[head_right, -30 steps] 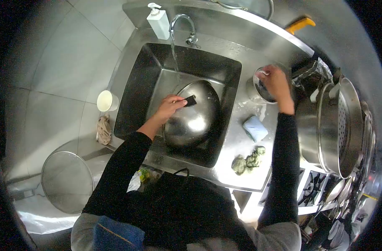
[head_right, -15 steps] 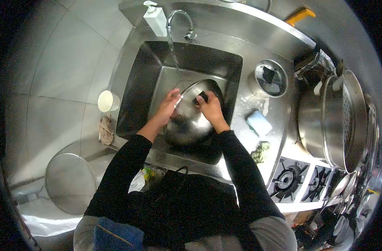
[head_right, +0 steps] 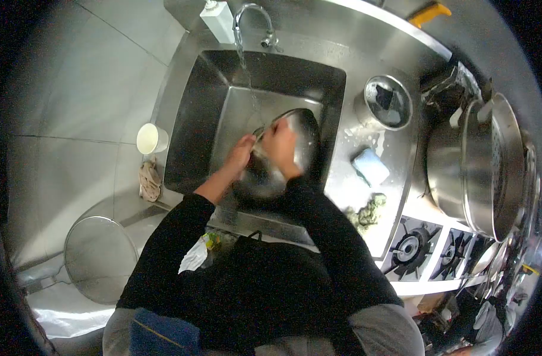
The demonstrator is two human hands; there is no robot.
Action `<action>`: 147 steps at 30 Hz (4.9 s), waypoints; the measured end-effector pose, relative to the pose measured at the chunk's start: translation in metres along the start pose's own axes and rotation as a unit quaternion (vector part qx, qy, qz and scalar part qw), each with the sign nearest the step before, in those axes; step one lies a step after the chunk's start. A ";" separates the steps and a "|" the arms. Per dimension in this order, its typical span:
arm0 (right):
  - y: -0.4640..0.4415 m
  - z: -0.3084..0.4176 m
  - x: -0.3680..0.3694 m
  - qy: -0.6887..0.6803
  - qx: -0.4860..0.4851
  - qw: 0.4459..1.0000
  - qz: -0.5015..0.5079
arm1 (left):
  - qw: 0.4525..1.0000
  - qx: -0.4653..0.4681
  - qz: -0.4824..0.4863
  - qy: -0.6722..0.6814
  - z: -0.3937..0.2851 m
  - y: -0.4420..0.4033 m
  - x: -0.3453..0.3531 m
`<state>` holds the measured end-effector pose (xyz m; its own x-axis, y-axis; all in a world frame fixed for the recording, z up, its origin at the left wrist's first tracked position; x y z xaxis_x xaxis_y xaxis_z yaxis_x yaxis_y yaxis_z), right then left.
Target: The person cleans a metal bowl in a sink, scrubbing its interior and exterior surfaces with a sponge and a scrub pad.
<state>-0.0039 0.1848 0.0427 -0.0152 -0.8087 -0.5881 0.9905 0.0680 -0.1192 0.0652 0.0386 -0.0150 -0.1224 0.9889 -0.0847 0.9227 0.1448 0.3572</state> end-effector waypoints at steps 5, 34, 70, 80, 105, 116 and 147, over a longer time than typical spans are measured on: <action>-0.037 -0.066 0.005 -0.094 0.182 0.978 0.040 | 0.994 -0.100 0.030 -0.044 -0.012 0.012 0.001; 0.028 0.001 -0.018 -0.037 0.163 0.986 0.025 | 0.998 -0.002 -0.022 -0.052 -0.016 0.028 0.001; -0.106 -0.054 -0.269 -0.103 0.034 0.994 -0.031 | 0.980 0.183 0.075 -0.017 -0.060 0.017 0.019; 0.007 0.000 -0.046 -0.392 0.102 0.863 0.302 | 0.984 -0.016 0.170 0.044 -0.051 0.014 0.014; 0.015 -0.017 -0.015 -0.330 0.079 0.932 0.129 | 0.983 0.008 0.108 0.149 -0.026 0.009 0.005; 0.024 -0.007 -0.018 -0.354 0.165 0.895 0.215 | 0.991 0.123 0.026 -0.050 -0.046 0.011 0.008; 0.039 -0.011 -0.024 -0.480 0.207 0.817 0.245 | 0.988 0.151 0.039 0.002 -0.048 0.014 0.012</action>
<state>0.0332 0.2135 0.0436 0.3136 -0.8431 0.4368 0.8104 0.4774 0.3396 0.0588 0.0538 0.0339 -0.0479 0.9968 -0.0640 0.9962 0.0523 0.0693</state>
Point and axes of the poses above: each hand's wrist, its own y-axis away from the middle knuckle, its own x-axis out of the palm, z = x × y, the point moved 7 cm from there along -y, towards the middle knuckle, and after that the axes turned 3 degrees about z, right-handed, at the moved point
